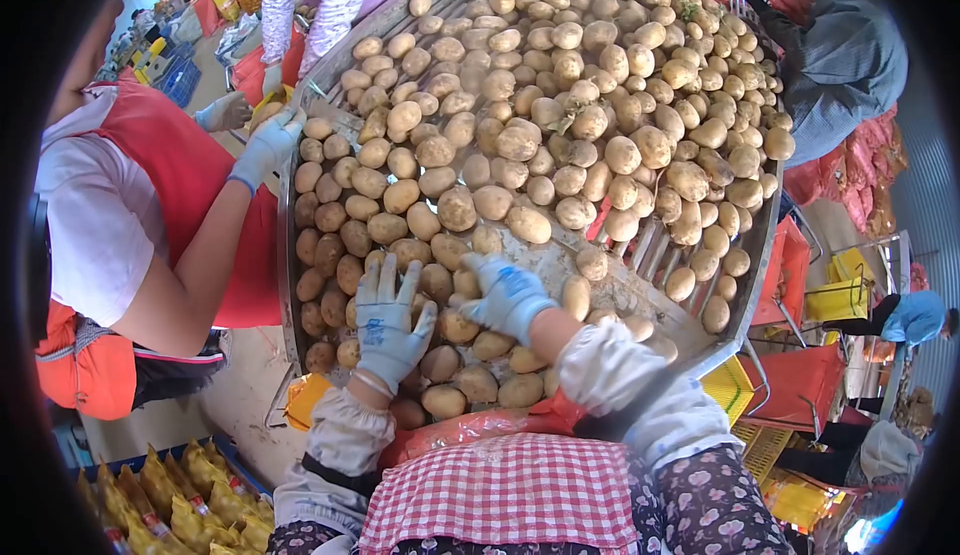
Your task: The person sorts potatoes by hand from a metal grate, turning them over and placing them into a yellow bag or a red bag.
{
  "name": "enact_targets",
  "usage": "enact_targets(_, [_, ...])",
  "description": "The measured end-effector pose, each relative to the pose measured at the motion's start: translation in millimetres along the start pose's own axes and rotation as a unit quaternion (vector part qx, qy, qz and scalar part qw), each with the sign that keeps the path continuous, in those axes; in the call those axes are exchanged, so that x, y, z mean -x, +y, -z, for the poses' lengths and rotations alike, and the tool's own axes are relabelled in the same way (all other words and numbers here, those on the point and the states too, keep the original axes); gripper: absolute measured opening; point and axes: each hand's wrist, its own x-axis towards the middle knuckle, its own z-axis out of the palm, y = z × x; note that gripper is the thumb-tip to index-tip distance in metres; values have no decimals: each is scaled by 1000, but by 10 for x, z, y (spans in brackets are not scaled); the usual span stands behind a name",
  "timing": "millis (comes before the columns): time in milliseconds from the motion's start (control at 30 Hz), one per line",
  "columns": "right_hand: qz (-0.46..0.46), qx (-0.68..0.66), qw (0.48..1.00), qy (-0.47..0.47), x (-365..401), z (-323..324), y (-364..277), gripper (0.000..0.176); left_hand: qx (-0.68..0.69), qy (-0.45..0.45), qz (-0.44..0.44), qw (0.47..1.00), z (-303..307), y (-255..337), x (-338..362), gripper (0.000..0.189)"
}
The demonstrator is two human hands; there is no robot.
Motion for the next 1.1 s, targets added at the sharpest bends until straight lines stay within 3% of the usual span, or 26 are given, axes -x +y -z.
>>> enact_targets(67, [52, 167, 983, -50, -52, -225, -15, 56, -52, -24, -3, 998, -141, -78, 103, 50])
enact_targets(200, [41, 159, 972, -171, 164, -174, -102, 61, 34, -100, 19, 994, 71, -45, 494, 46])
enact_targets(267, [64, 137, 975, -164, 225, -158, -15, 62, 191, -282, 201, 919, 322, -68, 493, 46])
enact_targets(300, [87, 111, 978, -154, 254, -149, 41, 62, 191, -280, 203, 919, 387, -133, 463, 46])
enact_targets(367, [92, 34, 988, -119, 260, -159, 316, 60, 169, -193, 154, 954, 475, -293, 281, 45])
enact_targets(400, [-1, -261, 959, -111, 272, -129, 426, 60, 97, -83, 112, 986, 412, -354, 169, 45])
enact_targets(433, [-97, -529, 838, -90, 288, -106, 481, 60, 24, 27, 66, 997, 293, -415, 58, 46])
enact_targets(467, [-100, -528, 839, -88, 292, -71, 488, 60, 27, 27, 67, 997, 163, -471, -50, 46])
enact_targets(533, [-72, -804, 588, -60, 299, 60, 500, 67, -90, 68, 73, 991, -39, -490, -270, 47])
enact_targets(567, [-70, -802, 591, -51, 336, 109, 494, 67, -83, 70, 67, 992, -116, -409, -269, 47])
enact_targets(633, [-52, -830, 550, -82, 397, 209, 492, 73, -3, -48, 58, 997, -147, -82, -228, 49])
enact_targets(667, [-56, -878, 461, -111, 426, 245, 560, 75, -24, -45, -21, 998, -27, 34, -143, 47])
enact_targets(700, [-52, -880, 460, -104, 460, 295, 544, 75, -22, -46, -29, 998, 59, 125, -156, 47])
enact_targets(767, [-52, -884, 457, -86, 550, 374, 452, 76, 76, -322, 44, 943, 142, 237, -175, 44])
enact_targets(800, [-71, -865, 497, -32, 540, 322, 562, 74, 129, -213, 1, 969, 106, 233, -286, 43])
enact_targets(833, [-68, -866, 494, -29, 526, 286, 664, 74, 128, -214, -3, 968, 31, 247, -424, 43])
enact_targets(900, [-2, -860, 508, -49, 481, 241, 835, 71, 49, -85, -59, 993, -218, 328, -705, 48])
enact_targets(933, [1, -860, 509, -43, 462, 204, 912, 71, 52, -84, -66, 993, -384, 359, -793, 48])
enact_targets(1000, [5, -856, 517, 24, 530, 139, 1011, 67, -136, -156, -93, 974, -671, 475, -915, 51])
enact_targets(1033, [7, -855, 517, 35, 588, 155, 1038, 67, -130, -156, -103, 974, -751, 529, -986, 51])
enact_targets(1100, [-29, -802, 594, 58, 678, 194, 1036, 65, -134, -207, -46, 968, -879, 622, -1107, 52])
